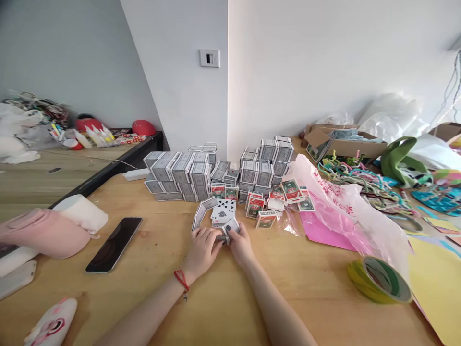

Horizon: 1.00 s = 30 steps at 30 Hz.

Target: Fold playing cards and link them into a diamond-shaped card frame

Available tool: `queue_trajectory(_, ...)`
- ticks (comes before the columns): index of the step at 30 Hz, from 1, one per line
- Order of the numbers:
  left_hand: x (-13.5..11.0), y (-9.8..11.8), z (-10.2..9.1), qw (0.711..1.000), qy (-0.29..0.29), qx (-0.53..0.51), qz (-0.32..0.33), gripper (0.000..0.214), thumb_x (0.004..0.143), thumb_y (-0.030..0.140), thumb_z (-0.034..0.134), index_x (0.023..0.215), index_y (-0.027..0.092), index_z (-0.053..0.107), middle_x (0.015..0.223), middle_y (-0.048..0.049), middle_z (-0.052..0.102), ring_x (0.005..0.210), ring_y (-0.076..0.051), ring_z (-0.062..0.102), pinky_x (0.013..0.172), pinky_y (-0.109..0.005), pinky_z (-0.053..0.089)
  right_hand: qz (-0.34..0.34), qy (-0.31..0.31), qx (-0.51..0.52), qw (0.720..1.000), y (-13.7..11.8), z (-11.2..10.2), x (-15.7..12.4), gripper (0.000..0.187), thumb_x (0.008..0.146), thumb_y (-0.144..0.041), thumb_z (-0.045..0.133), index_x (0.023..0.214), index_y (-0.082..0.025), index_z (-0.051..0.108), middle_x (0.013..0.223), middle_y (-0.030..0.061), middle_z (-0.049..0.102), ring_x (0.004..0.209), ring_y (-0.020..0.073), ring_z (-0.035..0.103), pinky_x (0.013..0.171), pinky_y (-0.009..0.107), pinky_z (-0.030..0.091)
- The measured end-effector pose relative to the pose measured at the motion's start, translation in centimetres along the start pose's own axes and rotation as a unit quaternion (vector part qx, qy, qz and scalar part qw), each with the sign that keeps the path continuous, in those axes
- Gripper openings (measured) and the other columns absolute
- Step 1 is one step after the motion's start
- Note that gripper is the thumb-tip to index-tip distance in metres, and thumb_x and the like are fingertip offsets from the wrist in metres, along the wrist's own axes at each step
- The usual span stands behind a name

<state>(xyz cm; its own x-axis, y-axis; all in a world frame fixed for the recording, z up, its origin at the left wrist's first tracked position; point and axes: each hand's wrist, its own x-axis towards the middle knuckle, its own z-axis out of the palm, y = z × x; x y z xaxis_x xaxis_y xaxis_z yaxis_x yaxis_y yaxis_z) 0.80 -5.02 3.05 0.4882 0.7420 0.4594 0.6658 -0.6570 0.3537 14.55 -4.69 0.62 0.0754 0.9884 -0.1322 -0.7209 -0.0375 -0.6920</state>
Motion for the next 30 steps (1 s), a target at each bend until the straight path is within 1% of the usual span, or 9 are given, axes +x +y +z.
queue_trajectory(4, 0.10, -0.23, 0.20, 1.000, 0.020, 0.009, -0.018, 0.015, 0.081, 0.034, 0.050, 0.083, 0.019, 0.053, 0.081, -0.0032, 0.059, 0.080, -0.019, 0.050, 0.074, -0.037, 0.029, 0.055, -0.015, 0.001, 0.998, -0.22, -0.03, 0.29, 0.025, 0.065, -0.022, 0.069, 0.086, -0.023, 0.056, 0.067, -0.0042, 0.060, 0.055, 0.0105, 0.053, 0.052, 0.021, 0.041)
queue_trajectory(6, 0.15, -0.46, 0.23, 0.999, 0.035, 0.012, -0.025, 0.020, 0.079, 0.039, 0.052, 0.080, 0.019, 0.054, 0.078, -0.0031, 0.060, 0.079, -0.019, 0.050, 0.074, -0.037, 0.028, 0.079, -0.025, -0.008, 0.997, -0.29, 0.05, 0.42, 0.026, 0.065, -0.022, 0.068, 0.089, -0.023, 0.057, 0.072, -0.0033, 0.062, 0.057, 0.0113, 0.054, 0.051, 0.021, 0.040)
queue_trajectory(8, 0.21, -0.66, 0.20, 0.998, 0.045, 0.011, -0.030, 0.022, 0.078, 0.041, 0.054, 0.077, 0.019, 0.054, 0.077, -0.0032, 0.060, 0.079, -0.020, 0.050, 0.075, -0.037, 0.028, 0.092, -0.039, -0.013, 0.995, -0.36, 0.20, 0.50, 0.029, 0.065, -0.022, 0.068, 0.092, -0.024, 0.057, 0.081, -0.0016, 0.064, 0.064, 0.0132, 0.057, 0.055, 0.023, 0.043)
queue_trajectory(10, 0.27, -0.78, 0.12, 0.998, 0.053, 0.008, -0.035, 0.021, 0.078, 0.040, 0.054, 0.075, 0.020, 0.055, 0.076, -0.0025, 0.061, 0.079, -0.019, 0.050, 0.075, -0.037, 0.027, 0.092, -0.051, -0.004, 0.994, -0.47, 0.37, 0.54, 0.029, 0.067, -0.022, 0.067, 0.094, -0.025, 0.057, 0.087, -0.0008, 0.064, 0.071, 0.0145, 0.058, 0.064, 0.025, 0.045)
queue_trajectory(12, 0.29, -0.80, 0.07, 0.997, 0.059, 0.003, -0.039, 0.018, 0.078, 0.038, 0.053, 0.075, 0.021, 0.055, 0.075, -0.0016, 0.061, 0.079, -0.019, 0.050, 0.076, -0.038, 0.027, 0.094, -0.063, 0.003, 0.994, -0.62, 0.48, 0.57, 0.026, 0.068, -0.022, 0.065, 0.093, -0.025, 0.058, 0.089, -0.0001, 0.064, 0.075, 0.0153, 0.058, 0.069, 0.027, 0.045)
queue_trajectory(16, 0.21, -0.66, 0.10, 0.997, 0.072, -0.008, -0.040, 0.012, 0.079, 0.033, 0.053, 0.078, 0.022, 0.057, 0.076, -0.0010, 0.062, 0.080, -0.018, 0.051, 0.076, -0.038, 0.027, 0.111, -0.065, -0.008, 0.992, -0.77, 0.39, 0.69, 0.021, 0.070, -0.025, 0.064, 0.090, -0.024, 0.059, 0.087, -0.0001, 0.064, 0.071, 0.0152, 0.058, 0.064, 0.027, 0.046)
queue_trajectory(21, 0.06, -0.45, -0.04, 0.995, 0.086, -0.021, -0.042, 0.008, 0.080, 0.027, 0.051, 0.080, 0.021, 0.056, 0.079, -0.0011, 0.063, 0.081, -0.018, 0.051, 0.076, -0.038, 0.027, 0.122, -0.056, 0.007, 0.991, -0.55, 0.16, 0.78, 0.020, 0.070, -0.024, 0.065, 0.088, -0.024, 0.059, 0.078, -0.0012, 0.062, 0.061, 0.0120, 0.055, 0.059, 0.023, 0.045)
queue_trajectory(25, -0.05, -0.56, -0.27, 0.995, 0.085, -0.030, -0.047, 0.009, 0.082, 0.025, 0.047, 0.081, 0.020, 0.055, 0.081, -0.0023, 0.062, 0.081, -0.018, 0.051, 0.075, -0.037, 0.028, 0.125, -0.068, 0.021, 0.990, -0.37, -0.01, 0.81, 0.026, 0.068, -0.021, 0.067, 0.091, -0.025, 0.058, 0.077, -0.0027, 0.061, 0.064, 0.0112, 0.055, 0.063, 0.025, 0.046)
queue_trajectory(30, -0.20, -0.82, -0.19, 0.994, 0.086, -0.039, -0.051, 0.013, 0.084, 0.025, 0.043, 0.079, 0.020, 0.053, 0.082, -0.0038, 0.061, 0.082, -0.019, 0.051, 0.076, -0.037, 0.029, 0.114, -0.046, 0.015, 0.992, -0.21, -0.36, 0.99, 0.027, 0.067, -0.022, 0.068, 0.091, -0.027, 0.057, 0.077, -0.0028, 0.061, 0.065, 0.0127, 0.056, 0.062, 0.028, 0.048)
